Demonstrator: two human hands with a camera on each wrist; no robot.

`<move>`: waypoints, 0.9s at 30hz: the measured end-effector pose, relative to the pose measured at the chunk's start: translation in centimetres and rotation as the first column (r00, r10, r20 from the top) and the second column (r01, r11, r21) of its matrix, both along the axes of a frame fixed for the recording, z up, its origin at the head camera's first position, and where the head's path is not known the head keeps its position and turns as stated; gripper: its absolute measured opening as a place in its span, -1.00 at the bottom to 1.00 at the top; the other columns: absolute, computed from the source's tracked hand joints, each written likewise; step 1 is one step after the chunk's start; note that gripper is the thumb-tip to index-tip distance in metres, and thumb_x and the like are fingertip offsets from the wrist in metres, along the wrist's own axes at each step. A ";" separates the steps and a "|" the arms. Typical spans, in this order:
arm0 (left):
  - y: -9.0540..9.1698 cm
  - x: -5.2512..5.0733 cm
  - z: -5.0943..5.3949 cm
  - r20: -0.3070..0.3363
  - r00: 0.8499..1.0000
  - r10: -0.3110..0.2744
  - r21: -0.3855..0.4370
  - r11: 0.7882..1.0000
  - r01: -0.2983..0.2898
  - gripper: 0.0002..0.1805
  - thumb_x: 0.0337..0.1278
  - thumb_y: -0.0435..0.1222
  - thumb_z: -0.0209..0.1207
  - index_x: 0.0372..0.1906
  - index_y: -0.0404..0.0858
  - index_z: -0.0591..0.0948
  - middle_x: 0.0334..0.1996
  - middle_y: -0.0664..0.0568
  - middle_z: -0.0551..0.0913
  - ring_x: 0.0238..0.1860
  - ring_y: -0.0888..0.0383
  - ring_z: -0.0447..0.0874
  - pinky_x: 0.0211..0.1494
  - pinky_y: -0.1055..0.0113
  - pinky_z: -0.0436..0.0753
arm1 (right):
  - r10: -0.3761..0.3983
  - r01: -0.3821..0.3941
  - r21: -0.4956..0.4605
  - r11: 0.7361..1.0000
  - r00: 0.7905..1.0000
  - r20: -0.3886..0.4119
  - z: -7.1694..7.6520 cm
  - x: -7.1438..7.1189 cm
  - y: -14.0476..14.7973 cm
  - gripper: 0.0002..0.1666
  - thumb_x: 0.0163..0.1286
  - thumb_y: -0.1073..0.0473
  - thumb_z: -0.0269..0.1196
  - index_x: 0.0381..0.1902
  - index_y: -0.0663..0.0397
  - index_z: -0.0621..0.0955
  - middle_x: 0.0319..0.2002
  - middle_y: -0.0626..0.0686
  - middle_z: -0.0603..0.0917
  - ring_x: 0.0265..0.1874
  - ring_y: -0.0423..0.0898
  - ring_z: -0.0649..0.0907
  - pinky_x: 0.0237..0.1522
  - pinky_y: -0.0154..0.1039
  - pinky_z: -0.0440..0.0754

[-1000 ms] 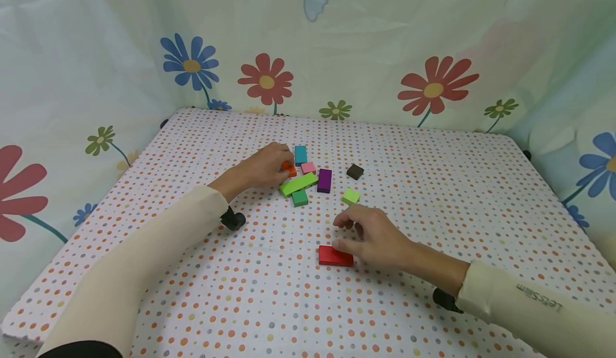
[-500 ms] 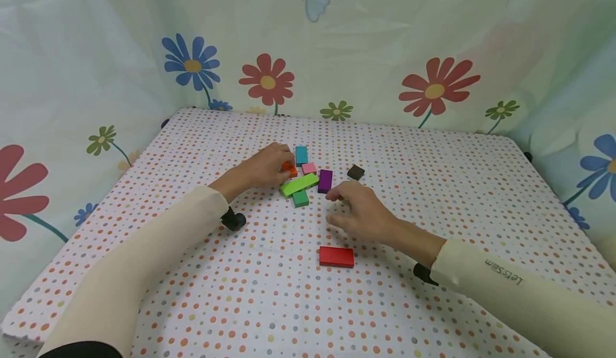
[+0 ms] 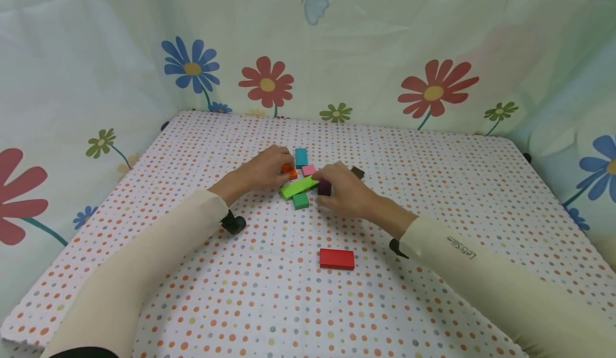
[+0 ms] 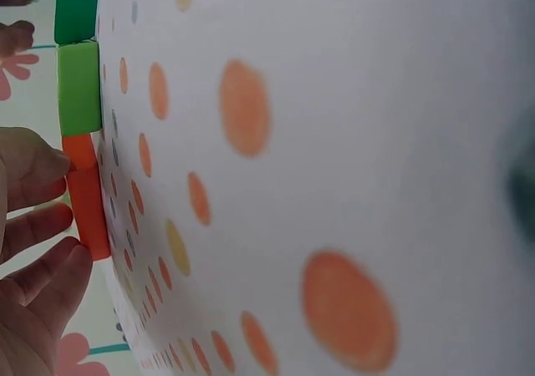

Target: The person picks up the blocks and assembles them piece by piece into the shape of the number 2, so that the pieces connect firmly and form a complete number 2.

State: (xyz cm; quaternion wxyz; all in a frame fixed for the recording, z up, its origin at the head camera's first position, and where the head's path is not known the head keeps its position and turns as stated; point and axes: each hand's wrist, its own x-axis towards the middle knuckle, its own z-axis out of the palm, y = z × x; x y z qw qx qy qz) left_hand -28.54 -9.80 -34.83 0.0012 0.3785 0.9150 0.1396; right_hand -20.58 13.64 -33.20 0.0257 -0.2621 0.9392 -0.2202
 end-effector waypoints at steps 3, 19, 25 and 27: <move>0.0 0.0 -0.1 0.012 1.000 0.006 -0.001 1.000 -0.006 -0.81 0.31 -0.34 0.20 -0.05 -0.27 0.70 -0.09 -0.05 0.62 0.01 -0.01 0.47 0.13 0.14 0.52 | -0.013 0.012 0.025 1.000 1.000 0.017 -0.1 -0.7 -0.3 -0.43 0.33 0.19 0.39 0.27 0.15 0.56 0.19 0.10 0.60 0.18 0.04 0.47 0.16 -0.04 0.57; 0.2 -0.1 -0.2 0.005 1.000 -0.006 0.009 1.000 0.006 -0.81 0.32 -0.31 0.23 -0.05 -0.27 0.70 -0.08 -0.05 0.62 -0.03 -0.01 0.49 0.08 0.15 0.53 | 0.075 -0.074 0.104 0.992 0.997 0.003 -0.9 -2.7 -2.1 -0.51 0.35 0.33 0.24 0.24 0.19 0.59 0.24 0.11 0.57 0.18 0.03 0.45 0.26 -0.06 0.49; -0.1 -0.1 -0.1 0.007 1.000 -0.006 0.001 1.000 0.006 -0.81 0.33 -0.31 0.21 -0.04 -0.26 0.70 -0.08 -0.05 0.62 0.00 -0.02 0.50 0.09 0.13 0.53 | 0.069 -0.068 0.085 0.994 0.997 -0.016 -1.0 -2.9 -2.0 -0.55 0.34 0.41 0.19 0.18 0.19 0.64 0.15 0.10 0.58 0.04 0.02 0.45 0.11 -0.10 0.53; -0.2 -0.1 0.0 0.011 1.000 -0.003 -0.007 1.000 0.003 -0.81 0.34 -0.30 0.20 -0.04 -0.25 0.69 -0.07 -0.05 0.61 0.00 -0.02 0.49 0.10 0.13 0.53 | 0.071 -0.070 0.082 0.994 0.997 -0.017 -1.1 -3.0 -2.1 -0.57 0.35 0.40 0.21 0.17 0.18 0.64 0.12 0.09 0.57 0.02 0.02 0.45 0.08 -0.11 0.53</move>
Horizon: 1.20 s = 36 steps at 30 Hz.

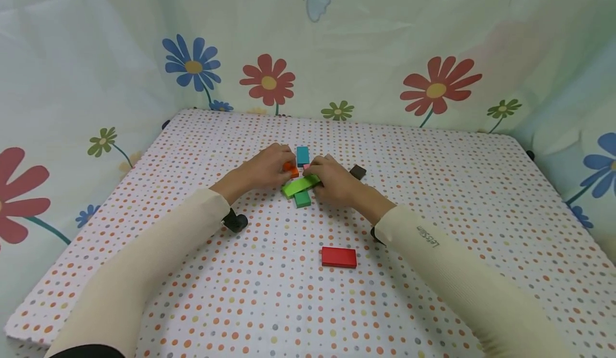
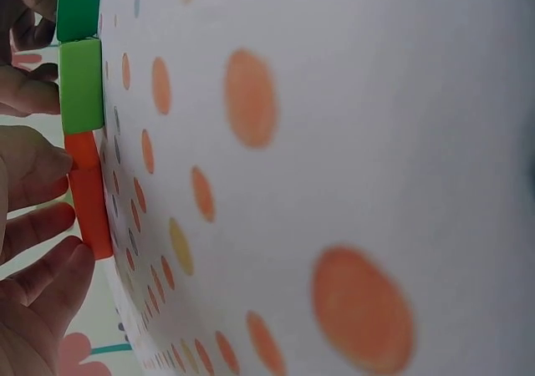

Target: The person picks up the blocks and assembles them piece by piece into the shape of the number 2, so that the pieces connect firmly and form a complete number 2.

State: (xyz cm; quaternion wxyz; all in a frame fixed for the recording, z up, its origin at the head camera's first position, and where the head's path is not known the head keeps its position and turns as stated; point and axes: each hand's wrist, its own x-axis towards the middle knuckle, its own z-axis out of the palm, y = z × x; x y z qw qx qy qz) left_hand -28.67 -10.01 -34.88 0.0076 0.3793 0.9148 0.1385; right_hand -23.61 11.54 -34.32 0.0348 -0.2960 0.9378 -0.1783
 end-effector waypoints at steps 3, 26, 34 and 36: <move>0.0 0.0 0.1 0.006 1.000 0.006 -0.006 1.000 -0.006 -0.80 0.34 -0.30 0.21 -0.03 -0.25 0.69 -0.05 -0.05 0.61 0.01 -0.02 0.49 0.12 0.13 0.53 | 0.010 -0.010 0.006 1.000 1.000 -0.003 -0.1 -0.2 -0.1 -0.59 0.35 0.38 0.24 0.16 0.20 0.65 0.09 0.10 0.57 0.03 0.02 0.46 0.08 -0.12 0.53; 0.2 0.1 0.2 0.028 0.999 0.031 -0.014 0.999 -0.031 -0.79 0.35 -0.30 0.18 -0.01 -0.26 0.68 -0.05 -0.04 0.59 0.03 -0.01 0.44 0.16 0.13 0.50 | -0.005 0.005 0.022 1.000 1.000 0.019 -0.2 -0.3 -0.1 -0.65 0.40 0.29 0.32 0.11 0.23 0.60 0.08 0.11 0.59 0.12 0.00 0.49 0.23 -0.11 0.51; 0.2 0.1 0.1 0.023 0.999 0.038 -0.014 0.999 -0.037 -0.79 0.35 -0.30 0.21 -0.01 -0.25 0.68 -0.05 -0.03 0.59 0.03 0.00 0.45 0.14 0.14 0.51 | 0.003 -0.003 -0.007 1.000 1.000 -0.026 -0.1 -0.1 0.2 -0.66 0.41 0.30 0.30 0.11 0.24 0.59 0.05 0.10 0.60 0.07 -0.01 0.46 0.16 -0.14 0.52; 0.2 0.1 0.1 0.025 0.999 0.040 -0.019 0.999 -0.040 -0.79 0.35 -0.30 0.21 0.00 -0.24 0.68 -0.04 -0.03 0.60 0.04 0.00 0.45 0.15 0.15 0.51 | 0.000 -0.001 -0.018 1.000 1.000 -0.031 -0.1 0.1 0.3 -0.68 0.41 0.30 0.29 0.09 0.25 0.59 0.04 0.11 0.60 0.06 0.00 0.46 0.15 -0.14 0.52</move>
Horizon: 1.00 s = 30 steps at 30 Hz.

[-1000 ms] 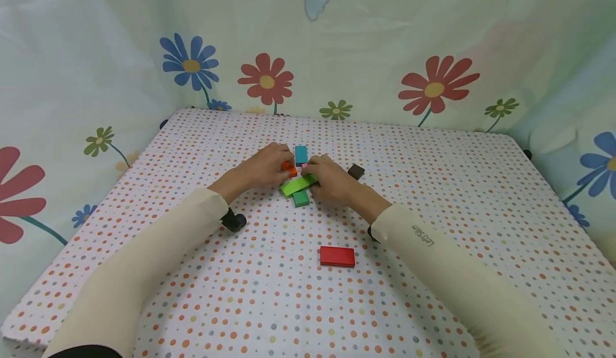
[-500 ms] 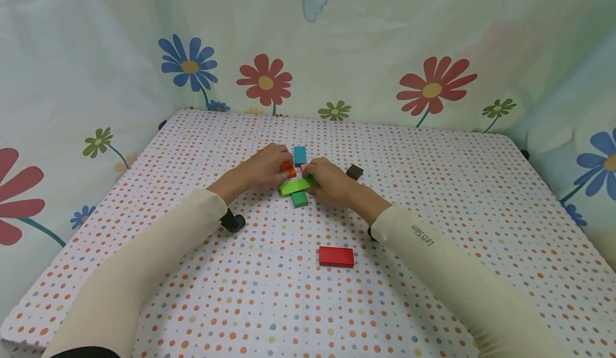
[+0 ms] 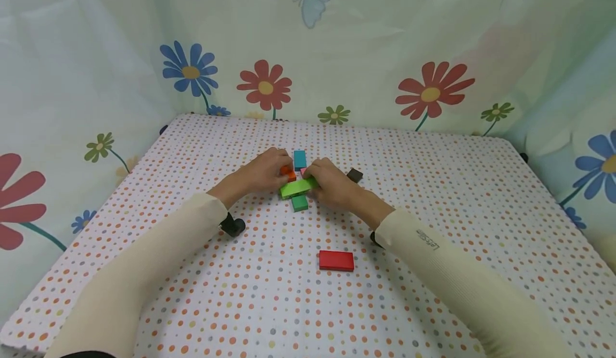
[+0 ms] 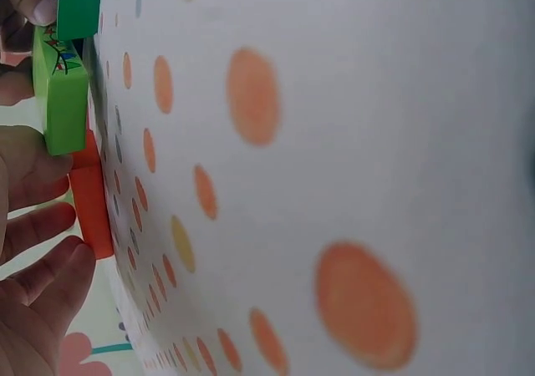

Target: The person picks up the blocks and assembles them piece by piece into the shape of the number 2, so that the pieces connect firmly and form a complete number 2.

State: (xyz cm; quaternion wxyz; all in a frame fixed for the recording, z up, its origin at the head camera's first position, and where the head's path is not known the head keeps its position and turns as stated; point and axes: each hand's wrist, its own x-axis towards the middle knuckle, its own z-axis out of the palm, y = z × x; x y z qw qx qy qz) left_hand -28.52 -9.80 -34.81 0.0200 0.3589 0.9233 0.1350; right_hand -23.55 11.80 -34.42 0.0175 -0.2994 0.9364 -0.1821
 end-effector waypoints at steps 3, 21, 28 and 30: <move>0.0 0.0 -0.1 -0.001 1.000 -0.001 -0.002 1.000 0.001 -0.78 0.35 -0.29 0.21 0.01 -0.24 0.68 -0.03 -0.03 0.60 0.05 0.00 0.45 0.14 0.14 0.52 | -0.009 0.009 -0.006 1.000 1.000 0.001 0.0 0.3 0.2 -0.69 0.41 0.31 0.29 0.08 0.23 0.60 0.03 0.11 0.60 0.06 0.01 0.46 0.16 -0.12 0.52; 0.0 0.1 0.3 -0.002 1.000 -0.009 0.009 1.000 0.009 -0.80 0.33 -0.29 0.23 -0.02 -0.24 0.70 -0.05 -0.04 0.62 0.04 -0.01 0.48 0.16 0.13 0.54 | -0.017 0.014 -0.123 0.992 0.999 -0.027 0.1 2.4 1.5 -0.65 0.35 0.28 0.37 0.06 0.24 0.60 -0.03 0.11 0.61 0.00 0.01 0.50 0.07 -0.11 0.54; 0.0 0.1 0.3 0.000 1.000 -0.007 0.017 1.000 0.007 -0.81 0.33 -0.29 0.25 -0.04 -0.23 0.70 -0.06 -0.04 0.62 0.02 0.01 0.47 0.14 0.15 0.54 | -0.059 0.070 -0.220 0.973 0.997 0.060 0.1 3.8 1.8 -0.62 0.28 0.27 0.45 0.03 0.20 0.63 -0.12 0.06 0.62 -0.16 -0.04 0.53 -0.09 -0.17 0.54; 0.0 0.1 0.3 0.001 1.000 -0.011 0.021 1.000 0.011 -0.81 0.32 -0.29 0.26 -0.04 -0.24 0.70 -0.06 -0.04 0.62 0.02 0.01 0.47 0.14 0.15 0.54 | -0.069 0.088 -0.247 0.965 0.994 0.085 0.0 4.3 1.9 -0.63 0.25 0.28 0.47 0.00 0.18 0.65 -0.15 0.04 0.63 -0.19 -0.05 0.54 -0.13 -0.18 0.54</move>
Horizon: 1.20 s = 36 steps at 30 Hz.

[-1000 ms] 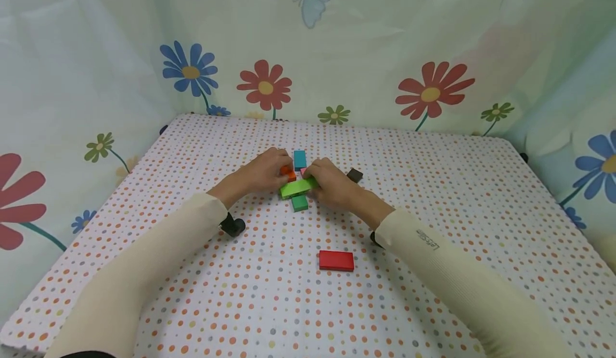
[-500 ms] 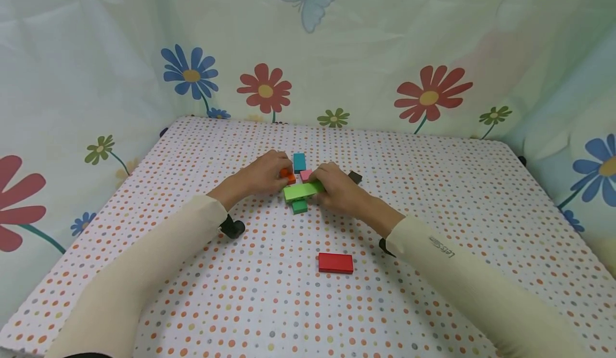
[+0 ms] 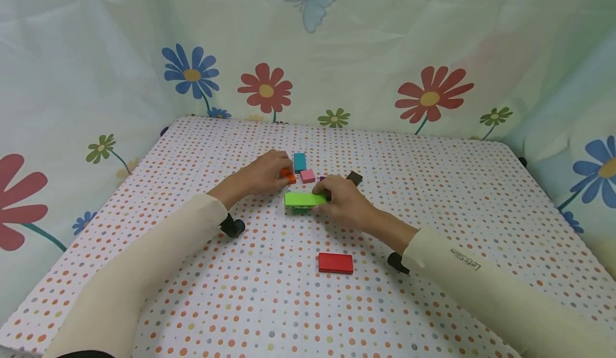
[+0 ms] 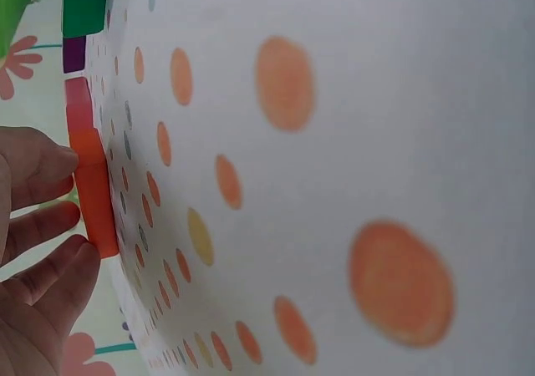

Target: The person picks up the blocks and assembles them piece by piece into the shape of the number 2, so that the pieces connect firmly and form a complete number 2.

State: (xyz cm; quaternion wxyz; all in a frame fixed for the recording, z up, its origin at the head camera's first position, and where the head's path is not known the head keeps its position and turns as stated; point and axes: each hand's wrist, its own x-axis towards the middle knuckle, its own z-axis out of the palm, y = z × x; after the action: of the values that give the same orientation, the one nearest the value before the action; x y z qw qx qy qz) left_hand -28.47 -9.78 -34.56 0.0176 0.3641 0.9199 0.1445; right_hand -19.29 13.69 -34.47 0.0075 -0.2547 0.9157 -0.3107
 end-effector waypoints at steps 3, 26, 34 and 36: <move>0.1 -0.1 0.1 -0.004 1.000 -0.006 0.001 1.000 0.006 -0.81 0.32 -0.30 0.25 -0.04 -0.25 0.70 -0.07 -0.04 0.62 0.02 0.01 0.48 0.14 0.14 0.53 | -0.017 0.019 -0.051 0.999 0.999 0.045 -0.1 0.8 0.1 -0.64 0.21 0.28 0.49 -0.04 0.15 0.67 -0.16 0.01 0.64 -0.19 -0.05 0.56 -0.15 -0.21 0.54; 0.0 0.0 -0.1 -0.011 1.000 -0.010 0.000 1.000 0.010 -0.80 0.31 -0.30 0.26 -0.03 -0.24 0.70 -0.06 -0.04 0.61 0.00 0.02 0.47 0.13 0.15 0.53 | 0.067 -0.058 -0.052 0.997 0.976 0.207 0.0 6.3 -1.0 -0.66 0.19 0.19 0.53 -0.11 0.09 0.68 -0.30 -0.12 0.61 -0.33 -0.13 0.54 -0.31 -0.34 0.55; 0.1 0.0 -0.1 -0.010 1.000 -0.003 -0.003 1.000 0.003 -0.81 0.31 -0.31 0.26 -0.03 -0.23 0.70 -0.05 -0.04 0.62 0.04 0.01 0.48 0.16 0.14 0.53 | 0.107 -0.103 -0.031 0.994 0.972 0.209 0.1 7.4 -1.1 -0.67 0.20 0.16 0.53 -0.12 0.10 0.68 -0.34 -0.13 0.61 -0.38 -0.16 0.54 -0.34 -0.34 0.54; 0.0 0.0 -0.1 -0.009 1.000 -0.001 -0.009 1.000 0.000 -0.81 0.31 -0.30 0.26 -0.03 -0.23 0.70 -0.05 -0.04 0.62 0.03 0.01 0.47 0.16 0.14 0.53 | 0.102 -0.098 -0.029 0.995 0.970 0.220 0.1 7.5 -1.2 -0.67 0.19 0.16 0.53 -0.13 0.10 0.68 -0.35 -0.13 0.60 -0.39 -0.17 0.53 -0.34 -0.33 0.54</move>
State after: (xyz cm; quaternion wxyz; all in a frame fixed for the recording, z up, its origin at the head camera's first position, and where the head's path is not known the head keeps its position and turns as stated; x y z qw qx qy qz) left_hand -28.48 -9.74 -34.62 0.0150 0.3649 0.9205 0.1388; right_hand -11.78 12.54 -34.39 0.1227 -0.2643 0.8924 -0.3445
